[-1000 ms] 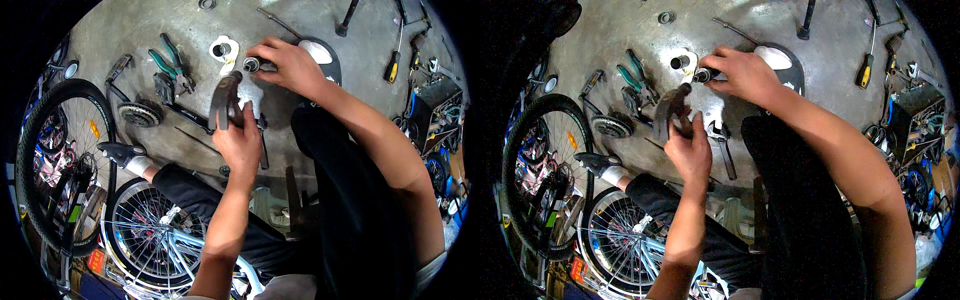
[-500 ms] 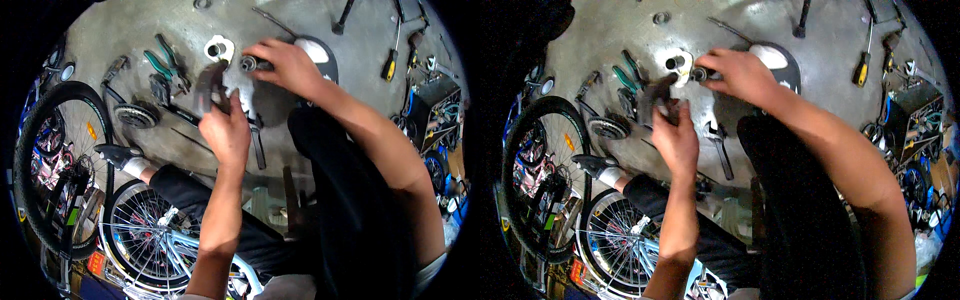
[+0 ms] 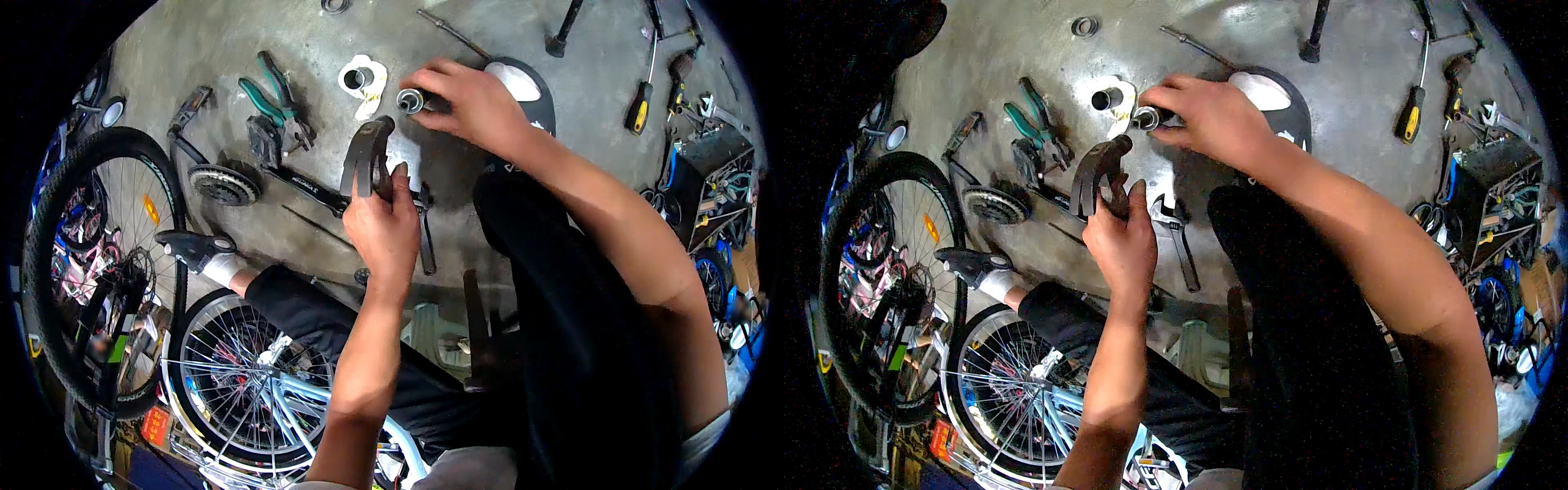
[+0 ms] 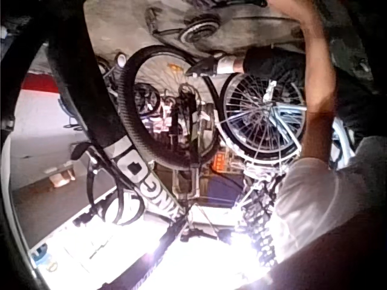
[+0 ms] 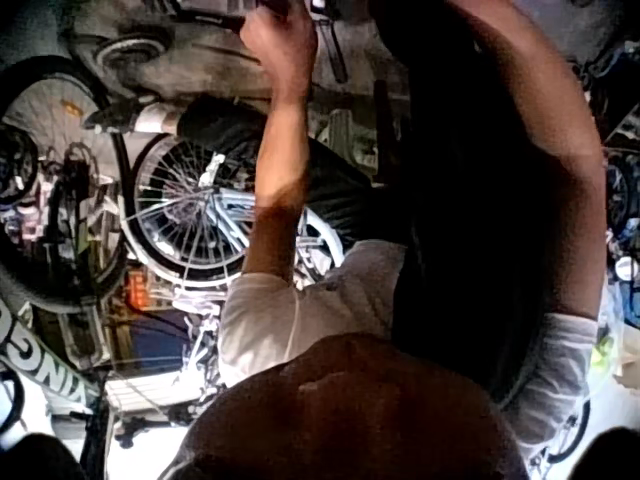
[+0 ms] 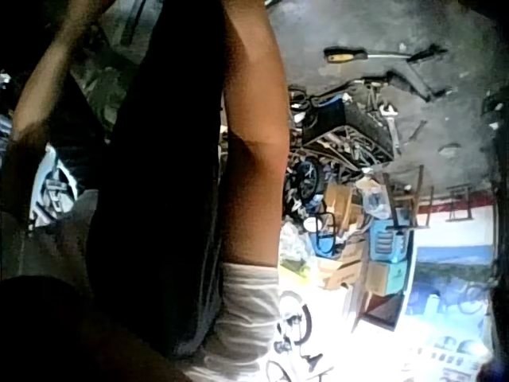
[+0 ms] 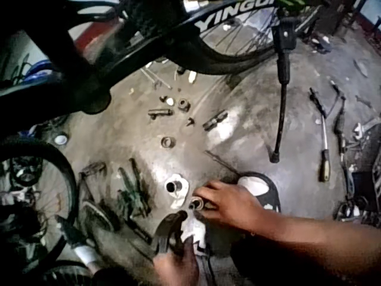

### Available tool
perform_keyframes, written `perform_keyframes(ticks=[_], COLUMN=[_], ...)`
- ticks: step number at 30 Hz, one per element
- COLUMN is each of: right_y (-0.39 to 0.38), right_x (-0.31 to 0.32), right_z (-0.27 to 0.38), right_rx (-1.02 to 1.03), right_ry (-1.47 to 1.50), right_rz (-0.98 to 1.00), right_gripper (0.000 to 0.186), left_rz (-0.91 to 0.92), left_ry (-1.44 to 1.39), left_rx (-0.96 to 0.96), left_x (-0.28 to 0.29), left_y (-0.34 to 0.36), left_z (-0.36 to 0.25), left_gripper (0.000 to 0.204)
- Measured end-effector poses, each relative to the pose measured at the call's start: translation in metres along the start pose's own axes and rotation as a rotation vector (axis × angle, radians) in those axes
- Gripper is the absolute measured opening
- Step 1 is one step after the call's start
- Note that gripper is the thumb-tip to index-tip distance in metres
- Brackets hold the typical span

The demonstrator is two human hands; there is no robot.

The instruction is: The person uses a hammer and a specialized tool to remove a bottom bracket from a bicycle frame, cleans the part, and then reinstalls it into the frame by hand and with a hammer.

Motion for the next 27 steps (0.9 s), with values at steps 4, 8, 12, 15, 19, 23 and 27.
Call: perform_keyframes(ticks=[4,8,12,15,19,23,27], right_y=[0.004,0.000,-0.001,0.002,0.002,0.004,0.003], right_x=[-0.001,-0.002,0.001,0.002,0.001,0.003,0.003], right_z=[0.004,0.003,0.008,0.005,0.008,0.010,0.003], right_rx=[0.034,0.011,0.003,0.019,0.011,0.021,0.012], right_ry=[-0.041,-0.023,-0.032,-0.032,-0.012,0.010,-0.034], right_rz=[-0.014,0.003,0.012,-0.006,0.004,-0.041,-0.010], right_gripper=[0.040,0.042,0.040,0.041,0.039,0.036,0.038], left_rz=[-0.407,-0.026,-0.263,0.167,-0.041,-0.113,-0.007], left_ry=[-0.313,0.131,-0.128,0.278,0.067,0.024,0.024], left_rx=[-0.142,-0.066,-0.031,0.059,0.018,-0.124,-0.173], left_x=[0.010,-0.009,0.019,-0.011,0.001,0.008,0.000], left_y=[0.011,0.023,0.022,0.019,0.021,0.005,-0.012], left_z=[0.001,0.010,0.000,0.014,0.007,0.007,0.000], left_gripper=[0.021,0.027,0.029,0.030,0.029,0.018,0.017])
Point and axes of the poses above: each hand's wrist, its own y-axis towards the middle knuckle, its own x-axis out of the back of the hand, z = x × y, the point moved 5 cm from there along y, towards the middle knuckle, and after that the axes turned 8 degrees about -x, right-handed, at the moved point
